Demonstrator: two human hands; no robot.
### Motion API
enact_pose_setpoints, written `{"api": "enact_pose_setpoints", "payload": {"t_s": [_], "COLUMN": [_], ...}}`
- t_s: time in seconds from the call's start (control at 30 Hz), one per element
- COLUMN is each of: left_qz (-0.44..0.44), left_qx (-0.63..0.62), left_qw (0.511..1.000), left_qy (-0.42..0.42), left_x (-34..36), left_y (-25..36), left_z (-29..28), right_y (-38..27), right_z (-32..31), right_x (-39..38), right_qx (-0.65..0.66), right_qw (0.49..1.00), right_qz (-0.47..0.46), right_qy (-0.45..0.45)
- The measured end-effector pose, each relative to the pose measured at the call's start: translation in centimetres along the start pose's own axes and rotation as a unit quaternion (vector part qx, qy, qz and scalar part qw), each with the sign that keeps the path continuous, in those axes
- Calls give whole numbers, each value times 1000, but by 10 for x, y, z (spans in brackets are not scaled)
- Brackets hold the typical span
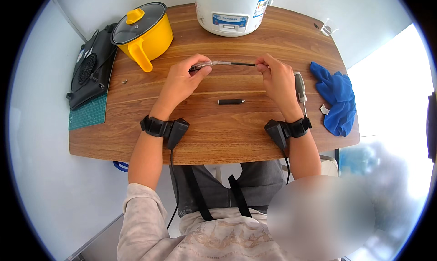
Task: The person uses a screwdriver to tighten screws on the bottom of a yellow electric kettle, then places the lid on the kettle. The person also disassembles and reassembles a pen on the table.
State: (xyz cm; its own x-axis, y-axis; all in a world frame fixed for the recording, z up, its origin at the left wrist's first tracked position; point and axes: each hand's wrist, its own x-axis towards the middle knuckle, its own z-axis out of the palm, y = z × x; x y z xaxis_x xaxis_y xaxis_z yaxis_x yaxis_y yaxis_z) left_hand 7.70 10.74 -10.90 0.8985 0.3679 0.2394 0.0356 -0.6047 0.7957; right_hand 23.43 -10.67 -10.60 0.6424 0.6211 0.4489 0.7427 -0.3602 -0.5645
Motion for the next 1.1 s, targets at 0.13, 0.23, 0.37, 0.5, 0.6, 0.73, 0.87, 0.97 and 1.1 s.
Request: {"api": "enact_pose_setpoints", "payload": {"t_s": [0.13, 0.23, 0.37, 0.5, 0.6, 0.73, 0.87, 0.97, 1.1], "left_qz": [-2, 5, 12, 16, 27, 27, 33, 17, 28], "left_qx": [2, 24, 69, 82, 65, 31, 56, 46, 53], "left_qw": [1000, 1000, 998, 996, 997, 998, 996, 996, 995], "left_qy": [-3, -1, -1, -11, -16, -39, -55, -70, -75], "left_x": [1, 1, 1, 1, 0, -2, -3, -2, -3], "left_y": [1, 3, 1, 3, 7, 11, 10, 15, 14], "left_z": [-1, -3, -4, -4, -2, 1, -1, -3, -2], "right_y": [0, -2, -1, -7, -10, -17, -24, -23, -23], "right_z": [1, 0, 2, 3, 4, 11, 9, 10, 8], "right_x": [0, 0, 1, 0, -1, -4, -5, -5, -5], "right_qx": [-3, -2, 11, 23, 59, 110, 145, 159, 185], "right_qw": [1000, 1000, 999, 999, 998, 992, 986, 985, 977], "right_qz": [-10, -17, -38, -41, -29, -59, -43, -15, 26], "right_qy": [13, 17, 21, 14, -12, -34, -65, -68, -104]}}
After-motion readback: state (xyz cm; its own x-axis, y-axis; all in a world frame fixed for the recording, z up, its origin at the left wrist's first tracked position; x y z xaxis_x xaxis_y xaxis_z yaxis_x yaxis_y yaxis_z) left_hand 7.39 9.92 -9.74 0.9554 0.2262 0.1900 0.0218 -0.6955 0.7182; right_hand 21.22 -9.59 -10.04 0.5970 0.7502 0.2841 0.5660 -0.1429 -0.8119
